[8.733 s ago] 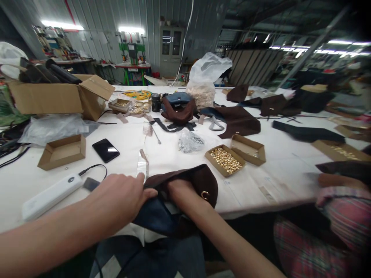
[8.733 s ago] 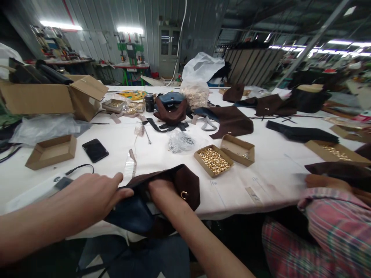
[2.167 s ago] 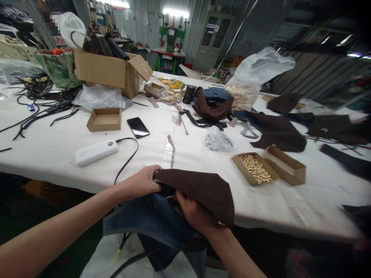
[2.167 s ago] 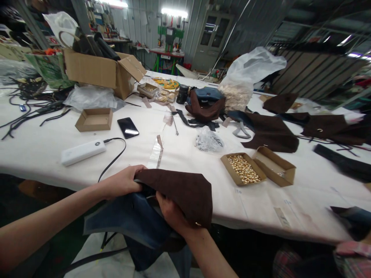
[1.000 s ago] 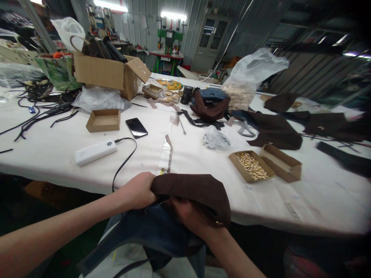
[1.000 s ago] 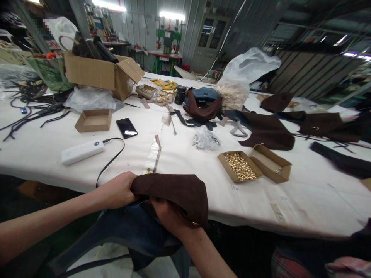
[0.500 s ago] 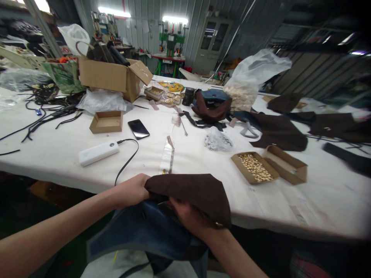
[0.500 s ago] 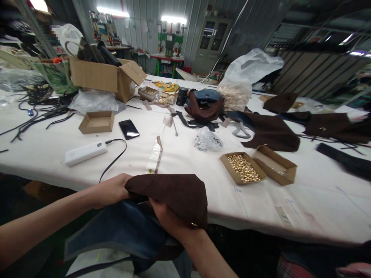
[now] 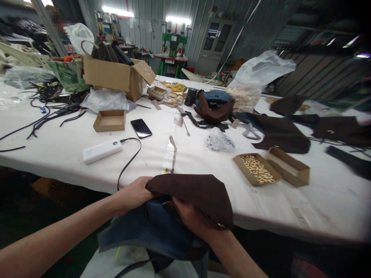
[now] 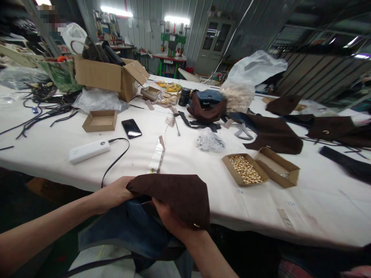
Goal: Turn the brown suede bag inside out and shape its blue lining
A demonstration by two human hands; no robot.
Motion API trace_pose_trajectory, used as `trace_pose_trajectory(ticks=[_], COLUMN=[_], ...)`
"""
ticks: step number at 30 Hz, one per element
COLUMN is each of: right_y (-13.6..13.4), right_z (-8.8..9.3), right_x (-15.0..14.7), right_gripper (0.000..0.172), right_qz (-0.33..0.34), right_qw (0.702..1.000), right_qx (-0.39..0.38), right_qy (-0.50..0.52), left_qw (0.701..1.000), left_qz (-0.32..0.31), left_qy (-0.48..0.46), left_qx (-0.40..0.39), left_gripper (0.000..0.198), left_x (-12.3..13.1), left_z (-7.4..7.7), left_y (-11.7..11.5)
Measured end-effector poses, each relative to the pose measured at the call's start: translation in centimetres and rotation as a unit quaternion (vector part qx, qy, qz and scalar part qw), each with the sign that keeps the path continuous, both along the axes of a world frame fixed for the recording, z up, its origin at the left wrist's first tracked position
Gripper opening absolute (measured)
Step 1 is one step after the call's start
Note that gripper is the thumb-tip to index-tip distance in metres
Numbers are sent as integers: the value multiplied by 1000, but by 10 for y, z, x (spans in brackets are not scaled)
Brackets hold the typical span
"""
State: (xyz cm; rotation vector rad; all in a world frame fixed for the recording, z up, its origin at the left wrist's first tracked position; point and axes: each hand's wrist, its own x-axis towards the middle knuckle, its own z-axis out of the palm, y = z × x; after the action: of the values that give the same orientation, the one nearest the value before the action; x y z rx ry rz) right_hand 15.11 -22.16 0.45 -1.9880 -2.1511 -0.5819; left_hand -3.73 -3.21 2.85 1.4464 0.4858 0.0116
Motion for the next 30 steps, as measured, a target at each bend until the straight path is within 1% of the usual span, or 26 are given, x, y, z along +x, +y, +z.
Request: trace_pose_trajectory(ticks=[4,5,7,9,10,12,13,14,15,16,18,20,22,25,28,30], right_y=[1,1,1,1,1,0,-2,-3,-5,-6,-7,-7,-6,-5,-5,-6], right_z=[-4,-4,-4,-1,1,4,5,6,5,5,5,7,12,20,24,26], right_x=[0,0,0,-1,-1,-1,-1,-2,-2,-3,-3,-3,-2,0,1,2], right_gripper=[36,36,33,30,29,31,32,34,35,35,32,29,26,25,28,31], right_qz=[-1,-2,-10,-13,-13,-7,-6,-7,-8,-8,-6,4,16,27,28,30], right_qw=[999,999,999,1000,1000,1000,1000,1000,1000,999,999,997,996,994,991,991], right_qx=[-20,-24,-25,-19,-14,-16,-18,-22,-27,-34,-49,-66,-76,-79,-92,-94], right_qy=[33,32,16,-5,-10,-5,-1,0,-1,-1,8,31,50,71,90,93], left_qw=[1000,1000,998,995,993,988,985,985,987,991,996,994,989,982,973,968], left_qz=[-18,-11,22,44,38,1,-14,-17,-13,-3,7,-2,-14,-30,-34,-40], left_qy=[4,15,52,75,75,64,61,62,67,72,83,96,107,115,134,149], left_qx=[-25,-25,-24,-51,-77,-138,-159,-163,-148,-116,-30,43,97,149,183,199], left_gripper=[58,57,46,41,43,52,54,53,50,47,41,41,39,30,21,20], left_x=[-4,-4,-4,-5,-7,-13,-15,-16,-16,-16,-11,-5,0,4,5,5], left_z=[7,8,8,7,7,6,6,7,7,7,8,9,10,9,8,8], left_y=[-4,-6,-8,-8,-7,-3,-2,0,0,-1,-4,-9,-12,-15,-16,-16])
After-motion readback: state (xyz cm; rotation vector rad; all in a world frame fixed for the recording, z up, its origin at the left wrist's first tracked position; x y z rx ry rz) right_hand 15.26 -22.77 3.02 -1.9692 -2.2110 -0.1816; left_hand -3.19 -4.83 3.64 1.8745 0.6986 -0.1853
